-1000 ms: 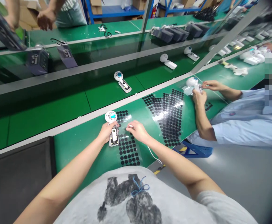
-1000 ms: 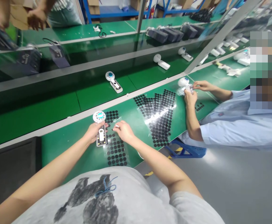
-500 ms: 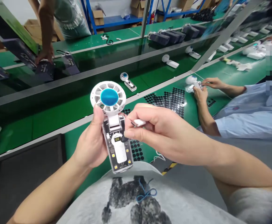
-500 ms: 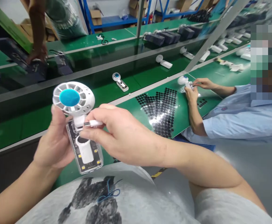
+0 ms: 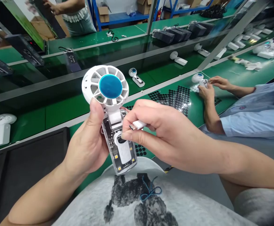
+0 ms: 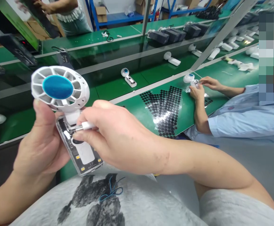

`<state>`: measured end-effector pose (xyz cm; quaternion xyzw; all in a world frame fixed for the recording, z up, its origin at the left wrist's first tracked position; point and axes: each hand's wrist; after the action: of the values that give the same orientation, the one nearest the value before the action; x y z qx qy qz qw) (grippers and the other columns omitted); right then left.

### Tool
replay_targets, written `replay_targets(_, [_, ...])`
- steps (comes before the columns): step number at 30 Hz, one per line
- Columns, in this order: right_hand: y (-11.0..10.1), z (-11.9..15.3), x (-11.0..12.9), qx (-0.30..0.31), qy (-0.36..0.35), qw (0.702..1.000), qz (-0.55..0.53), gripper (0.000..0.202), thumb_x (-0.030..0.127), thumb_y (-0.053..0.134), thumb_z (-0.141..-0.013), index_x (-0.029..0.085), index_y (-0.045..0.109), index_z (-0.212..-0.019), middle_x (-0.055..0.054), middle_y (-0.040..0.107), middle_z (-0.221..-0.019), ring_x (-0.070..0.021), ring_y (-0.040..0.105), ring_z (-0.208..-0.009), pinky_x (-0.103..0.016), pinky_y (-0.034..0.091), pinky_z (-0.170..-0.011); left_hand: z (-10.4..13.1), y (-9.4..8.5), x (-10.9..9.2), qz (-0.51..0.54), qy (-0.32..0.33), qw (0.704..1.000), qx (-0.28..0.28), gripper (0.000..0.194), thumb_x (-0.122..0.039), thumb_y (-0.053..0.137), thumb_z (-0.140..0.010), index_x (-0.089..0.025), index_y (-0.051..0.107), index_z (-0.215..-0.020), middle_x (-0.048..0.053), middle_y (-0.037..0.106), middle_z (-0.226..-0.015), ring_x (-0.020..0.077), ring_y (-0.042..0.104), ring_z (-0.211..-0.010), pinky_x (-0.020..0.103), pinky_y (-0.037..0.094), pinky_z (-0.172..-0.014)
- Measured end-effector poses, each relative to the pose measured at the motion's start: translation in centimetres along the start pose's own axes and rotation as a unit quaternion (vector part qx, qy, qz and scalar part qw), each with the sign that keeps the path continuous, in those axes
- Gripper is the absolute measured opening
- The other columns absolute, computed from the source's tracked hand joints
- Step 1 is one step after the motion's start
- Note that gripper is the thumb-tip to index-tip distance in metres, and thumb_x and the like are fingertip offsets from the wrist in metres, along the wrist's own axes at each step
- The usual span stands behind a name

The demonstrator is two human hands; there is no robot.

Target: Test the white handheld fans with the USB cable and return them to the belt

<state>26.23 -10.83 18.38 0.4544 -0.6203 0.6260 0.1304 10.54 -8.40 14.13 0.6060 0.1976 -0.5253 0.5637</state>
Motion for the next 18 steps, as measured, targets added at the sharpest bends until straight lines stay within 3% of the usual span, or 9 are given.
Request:
replay_targets(8, [0.35, 0.03, 0.19, -0.014, -0.008, 0.999, 0.033, 0.008, 0.021, 0.055, -0.083, 0.019, 0.056, -0.075, 0.002, 0.047, -0.072, -0.0102, 0.048, -0.068, -0.022, 0.038, -0.06, 0.11, 0.03, -0.46, 0.012, -0.003, 0.999, 0.034, 0.044, -0.058, 0.046, -0.079, -0.028, 0.061, -0.107, -0.001, 0.066, -0.087, 0.0248, 0.061, -0.094, 0.03, 0.056, -0.068])
replay_targets(18, [0.55, -0.02, 0.31, -0.015, -0.011, 0.999, 0.043, 0.011, 0.025, 0.052, -0.085, 0.02, 0.054, -0.076, 0.002, 0.046, -0.072, -0.0104, 0.048, -0.068, -0.022, 0.037, -0.059, 0.18, 0.17, -0.65, 0.004, 0.018, 1.0, 0.008, 0.041, -0.055, 0.04, -0.084, -0.031, 0.057, -0.112, -0.002, 0.065, -0.087, 0.0226, 0.061, -0.094, 0.028, 0.055, -0.069])
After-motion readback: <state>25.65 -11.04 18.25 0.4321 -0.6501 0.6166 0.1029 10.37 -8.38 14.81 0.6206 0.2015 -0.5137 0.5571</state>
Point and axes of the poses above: each hand's wrist, its own z-axis away from the middle knuckle, its own y-axis out of the palm, x = y × z
